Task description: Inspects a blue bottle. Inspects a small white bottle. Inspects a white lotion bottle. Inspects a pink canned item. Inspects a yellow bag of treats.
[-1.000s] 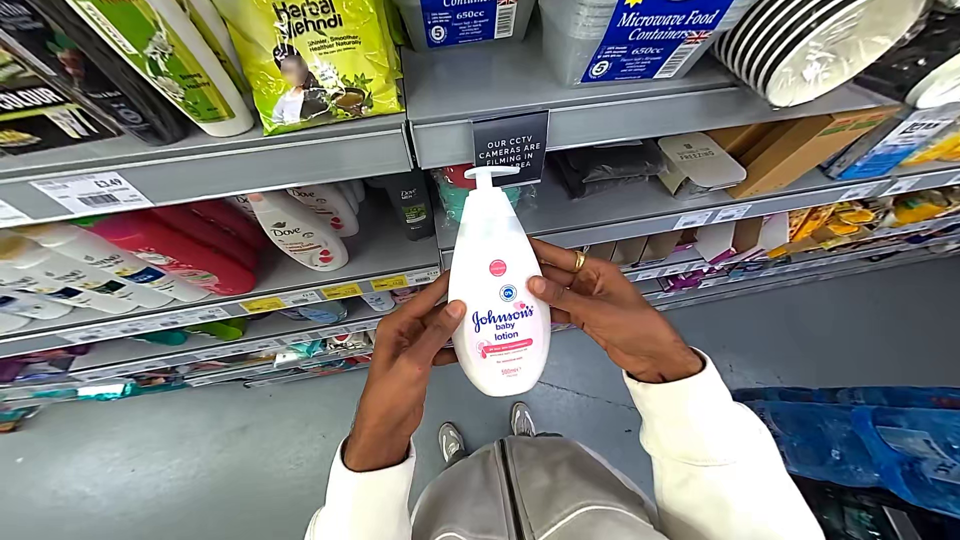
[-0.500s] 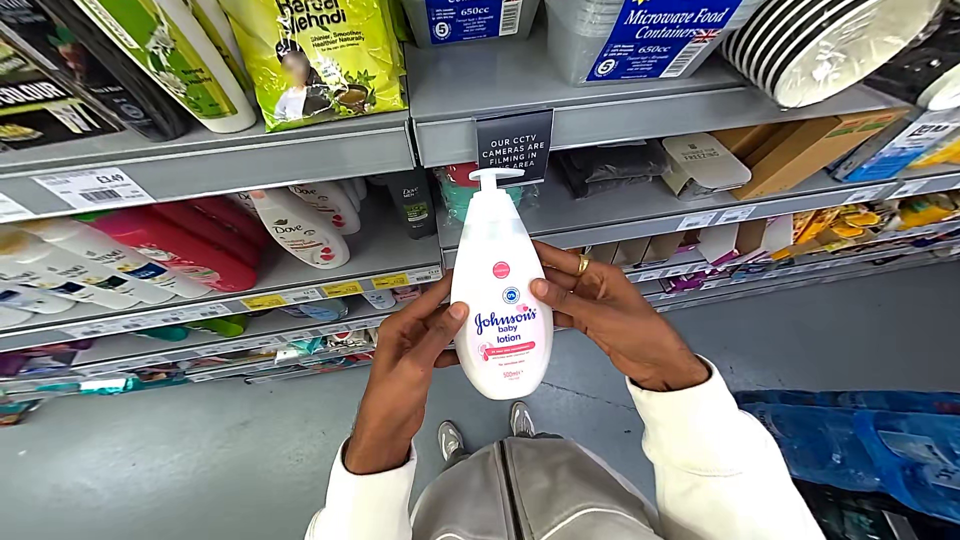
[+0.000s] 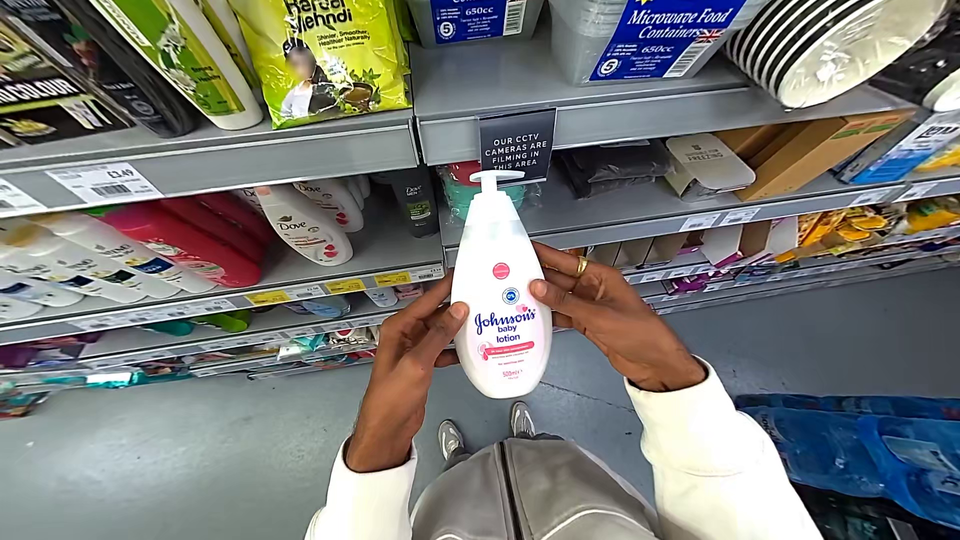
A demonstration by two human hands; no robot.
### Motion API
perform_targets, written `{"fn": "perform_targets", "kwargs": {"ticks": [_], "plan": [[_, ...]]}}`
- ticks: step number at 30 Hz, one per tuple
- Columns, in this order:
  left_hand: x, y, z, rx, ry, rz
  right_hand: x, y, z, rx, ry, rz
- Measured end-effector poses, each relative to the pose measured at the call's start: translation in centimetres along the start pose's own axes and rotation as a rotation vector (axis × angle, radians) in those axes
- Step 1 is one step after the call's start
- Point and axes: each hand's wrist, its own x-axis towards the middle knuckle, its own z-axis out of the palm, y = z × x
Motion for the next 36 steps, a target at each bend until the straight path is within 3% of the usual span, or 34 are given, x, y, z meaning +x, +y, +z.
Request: {"fn": "perform_targets", "kwargs": {"ticks": [22,32,36], "plan": [[-1.2,-1.0,-0.3,0.025,0.046,-0.068,-1.1,1.8,0.3,-0.06,-0.002,0.009],[-4.5,-6.7,-3.9,0.065,0.084,-0.21,-0.5,9.0,2.5,-0.062,-0.02,0.265],[-5.8,-8.9,-6.4,0.069,0.205,-0.334,0.9,14.2,4.2,-0.067,-0.023,0.318]]}}
